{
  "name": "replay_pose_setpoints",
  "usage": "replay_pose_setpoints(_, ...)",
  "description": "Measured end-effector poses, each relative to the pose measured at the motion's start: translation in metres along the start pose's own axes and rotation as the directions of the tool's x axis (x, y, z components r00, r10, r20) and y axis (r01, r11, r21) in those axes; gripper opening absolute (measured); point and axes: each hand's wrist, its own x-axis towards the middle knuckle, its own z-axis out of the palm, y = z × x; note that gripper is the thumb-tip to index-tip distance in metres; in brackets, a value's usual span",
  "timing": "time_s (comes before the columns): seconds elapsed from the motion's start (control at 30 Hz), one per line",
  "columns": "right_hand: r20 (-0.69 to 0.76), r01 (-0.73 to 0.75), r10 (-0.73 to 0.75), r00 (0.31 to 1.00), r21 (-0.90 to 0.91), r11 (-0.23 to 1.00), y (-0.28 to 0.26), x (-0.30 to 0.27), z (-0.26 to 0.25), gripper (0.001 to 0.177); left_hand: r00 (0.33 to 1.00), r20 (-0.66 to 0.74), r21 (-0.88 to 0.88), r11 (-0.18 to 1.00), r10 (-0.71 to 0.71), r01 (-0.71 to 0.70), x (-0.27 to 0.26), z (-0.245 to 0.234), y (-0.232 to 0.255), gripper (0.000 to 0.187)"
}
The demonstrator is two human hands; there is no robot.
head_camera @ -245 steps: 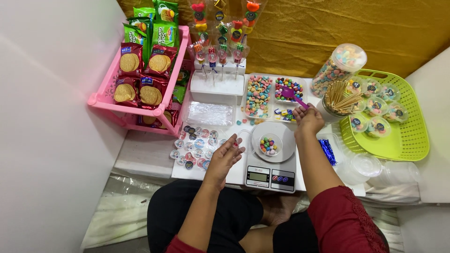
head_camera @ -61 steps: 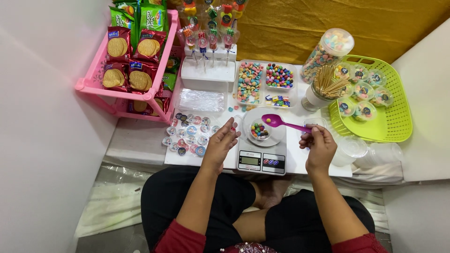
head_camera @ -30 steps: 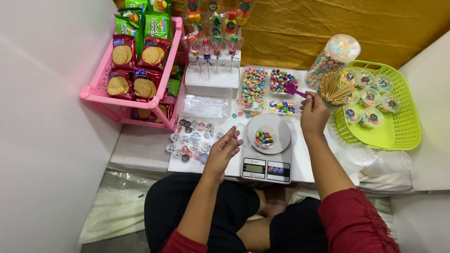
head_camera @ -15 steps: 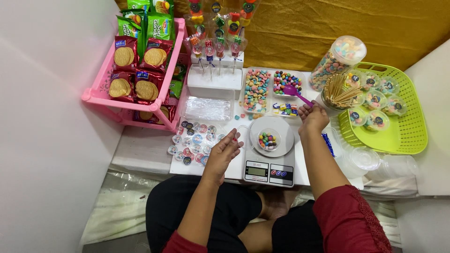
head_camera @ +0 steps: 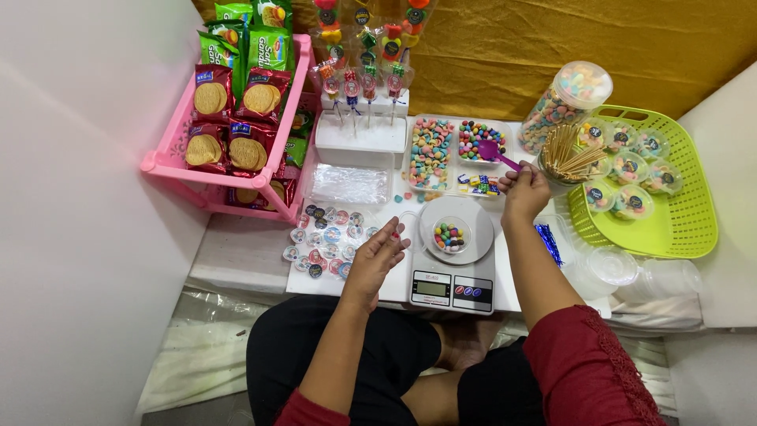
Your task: Weighing and portioning small colorful candies into plastic cups using a spoon and a digital scale
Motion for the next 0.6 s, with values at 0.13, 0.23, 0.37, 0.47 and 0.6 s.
replay_pose_setpoints(0.13,-0.006,0.026,-0.026,1.000,0.002,1.000,0.005,0.008,-0.001,0.017,1.000,0.000,-0.012,1.000,-0.003,0.003,-0.002,0.000,0.004,0.057)
replay_pose_setpoints(0.23,-0.021,-0.117,0.119,0.993,0.083,0.990,0.013,0.011,-0.008,0.021,1.000,0.004,-0.023,1.000,-0.013,0.013,-0.002,0.000,0.001,0.058)
replay_pose_setpoints(0.37,-0.029,-0.121,0.124,0.992,0.090,0.989,0.013,0.005,-0.007,0.020,1.000,-0.006,-0.022,1.000,-0.003,0.003,-0.001,-0.001,0.002,0.058)
replay_pose_setpoints(0.47,-0.034,-0.103,0.106,0.994,0.078,0.992,0.015,0.003,-0.007,0.020,1.000,-0.004,-0.021,1.000,-0.006,0.006,-0.002,0.001,0.004,0.058)
replay_pose_setpoints(0.6,0.047,0.065,-0.063,0.997,-0.035,0.997,0.006,-0.006,0.000,0.018,1.000,0.001,-0.018,1.000,-0.011,0.011,-0.002,0.000,0.004,0.058)
